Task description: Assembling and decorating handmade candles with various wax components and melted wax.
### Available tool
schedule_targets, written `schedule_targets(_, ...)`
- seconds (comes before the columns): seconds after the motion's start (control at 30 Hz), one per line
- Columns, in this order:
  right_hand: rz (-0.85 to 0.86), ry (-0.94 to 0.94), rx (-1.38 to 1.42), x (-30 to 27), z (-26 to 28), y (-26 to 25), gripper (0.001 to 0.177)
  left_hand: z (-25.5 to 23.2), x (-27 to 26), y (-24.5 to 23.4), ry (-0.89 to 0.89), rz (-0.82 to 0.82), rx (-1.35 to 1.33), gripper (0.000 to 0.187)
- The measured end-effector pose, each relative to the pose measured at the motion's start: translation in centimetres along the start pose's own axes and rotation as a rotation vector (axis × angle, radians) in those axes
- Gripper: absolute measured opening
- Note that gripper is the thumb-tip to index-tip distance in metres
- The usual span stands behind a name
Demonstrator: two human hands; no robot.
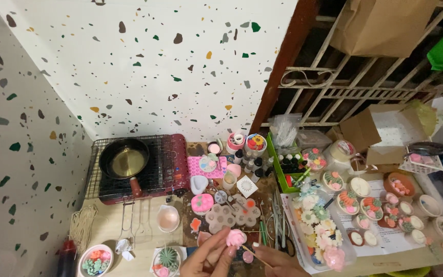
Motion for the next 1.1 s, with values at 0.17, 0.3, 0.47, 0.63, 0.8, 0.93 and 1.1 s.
schedule_targets(0.17,-0.130,-0.052,-0.079,3.4,2.5,2.1,0.034,-0.6,-0.1,0.2,-0.061,0.030,-0.083,0.041)
schedule_targets(0.3,-0.213,-0.063,-0.161,3.2,2.3,1.9,0.031,-0.7,-0.2,0.4,-0.138,0.037,-0.071,0.047)
schedule_targets(0.47,-0.187,-0.153,-0.192,6.6,4.3,2.9,0.037,0.0,0.0,0.5,-0.081,0.073,-0.131,0.041)
schedule_targets(0.63,-0.152,-0.176,-0.274,7.3,4.5,3.3,0.039,0.3,0.1,0.4,-0.072,0.072,-0.139,0.040)
schedule_targets(0.8,-0.310,-0.273,-0.457,9.1,5.5,4.3,0.035,0.4,-0.1,0.5,-0.073,0.056,-0.147,0.040)
schedule_targets(0.93,-0.345,-0.287,-0.554,10.7,7.1,5.3,0.034,0.2,0.0,0.4,-0.036,0.058,-0.174,0.040)
schedule_targets(1.1,-0.214,-0.173,-0.389,10.7,8.1,4.4,0.034,-0.4,-0.1,0.4,-0.109,0.079,-0.164,0.041)
Point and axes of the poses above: each hand's wrist, its own x-axis towards the middle knuckle, its own y-axis out of the palm, z = x × y, the point moved 3 cm from there along x, towards the middle knuckle, and after that the axes turned 13 degrees about -y, right-handed, at the moved point
